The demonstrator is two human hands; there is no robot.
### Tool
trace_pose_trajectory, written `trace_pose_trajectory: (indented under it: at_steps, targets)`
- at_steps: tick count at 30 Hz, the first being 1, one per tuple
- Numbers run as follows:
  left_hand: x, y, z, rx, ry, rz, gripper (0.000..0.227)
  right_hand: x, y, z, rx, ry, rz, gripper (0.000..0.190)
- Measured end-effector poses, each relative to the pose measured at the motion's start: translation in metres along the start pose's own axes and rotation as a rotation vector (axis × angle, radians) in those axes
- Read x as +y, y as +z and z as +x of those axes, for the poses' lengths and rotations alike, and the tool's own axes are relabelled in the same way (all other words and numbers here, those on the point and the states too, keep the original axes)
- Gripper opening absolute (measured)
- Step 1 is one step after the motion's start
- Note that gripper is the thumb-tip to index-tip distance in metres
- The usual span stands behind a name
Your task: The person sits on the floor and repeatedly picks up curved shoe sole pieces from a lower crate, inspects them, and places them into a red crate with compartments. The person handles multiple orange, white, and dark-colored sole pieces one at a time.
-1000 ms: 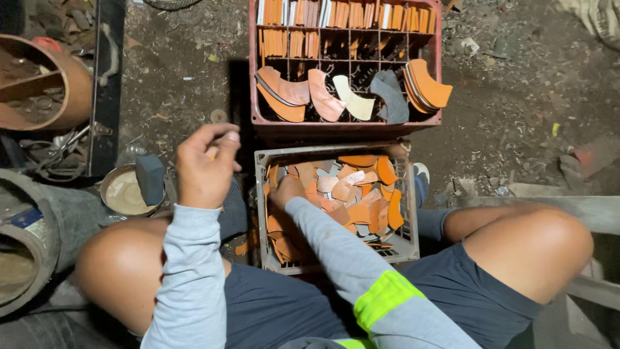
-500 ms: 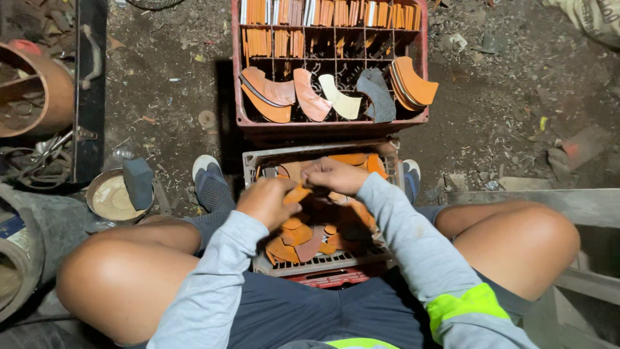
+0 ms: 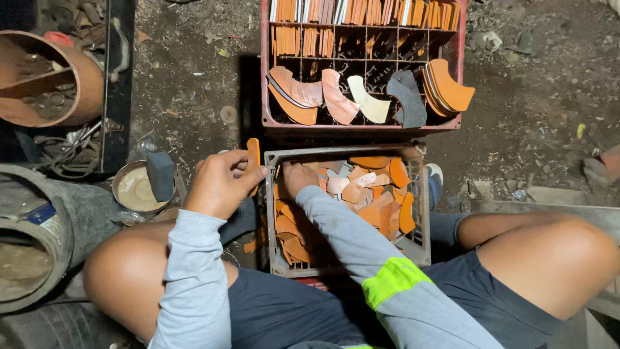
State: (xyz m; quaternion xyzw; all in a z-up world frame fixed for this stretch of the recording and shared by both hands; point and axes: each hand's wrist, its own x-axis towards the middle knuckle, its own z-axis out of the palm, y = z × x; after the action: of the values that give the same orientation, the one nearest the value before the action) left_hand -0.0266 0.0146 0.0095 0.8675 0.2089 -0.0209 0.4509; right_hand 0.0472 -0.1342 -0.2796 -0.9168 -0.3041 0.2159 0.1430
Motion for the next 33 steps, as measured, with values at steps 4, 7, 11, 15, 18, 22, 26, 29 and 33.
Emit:
trace_pose_trajectory:
  at_steps: [4, 7, 11, 15, 18, 22, 26, 29, 33]
  targets:
    - [0.005, -0.006, 0.000, 0.009, -0.079, 0.018, 0.037, 0.007, -0.059, -0.010, -0.104, -0.098, 0.261, 0.028]
    - [0.001, 0.000, 0.002, -0.018, -0.053, -0.015, 0.037, 0.028, -0.123, -0.035, -0.146, -0.221, 0.560, 0.016]
    - [-0.006, 0.026, 0.006, -0.096, 0.016, -0.125, 0.041, 0.051, -0.193, -0.078, -0.143, -0.362, 0.989, 0.016]
    - [0.005, 0.074, 0.009, -0.419, -0.179, -0.386, 0.032, 0.071, -0.238, -0.139, -0.386, -0.166, 1.564, 0.016]
    - [0.023, 0.105, 0.004, -0.704, 0.247, -0.627, 0.028, 0.078, -0.253, -0.172, -0.277, -0.388, 1.719, 0.016]
    - [0.049, 0.133, -0.024, -0.906, -0.239, -0.883, 0.027, 0.096, -0.261, -0.187, -0.152, -0.506, 1.755, 0.014]
    - [0.054, 0.144, -0.031, -0.763, -0.274, -0.805, 0.022, 0.105, -0.255, -0.187, -0.102, -0.327, 1.785, 0.017]
    - [0.042, 0.152, -0.025, -0.562, -0.247, -0.747, 0.023, 0.105, -0.243, -0.181, 0.068, -0.043, 1.389, 0.031]
    - [0.025, 0.159, -0.016, -0.335, 0.059, -0.771, 0.029, 0.091, -0.217, -0.173, -0.025, -0.039, 1.497, 0.033]
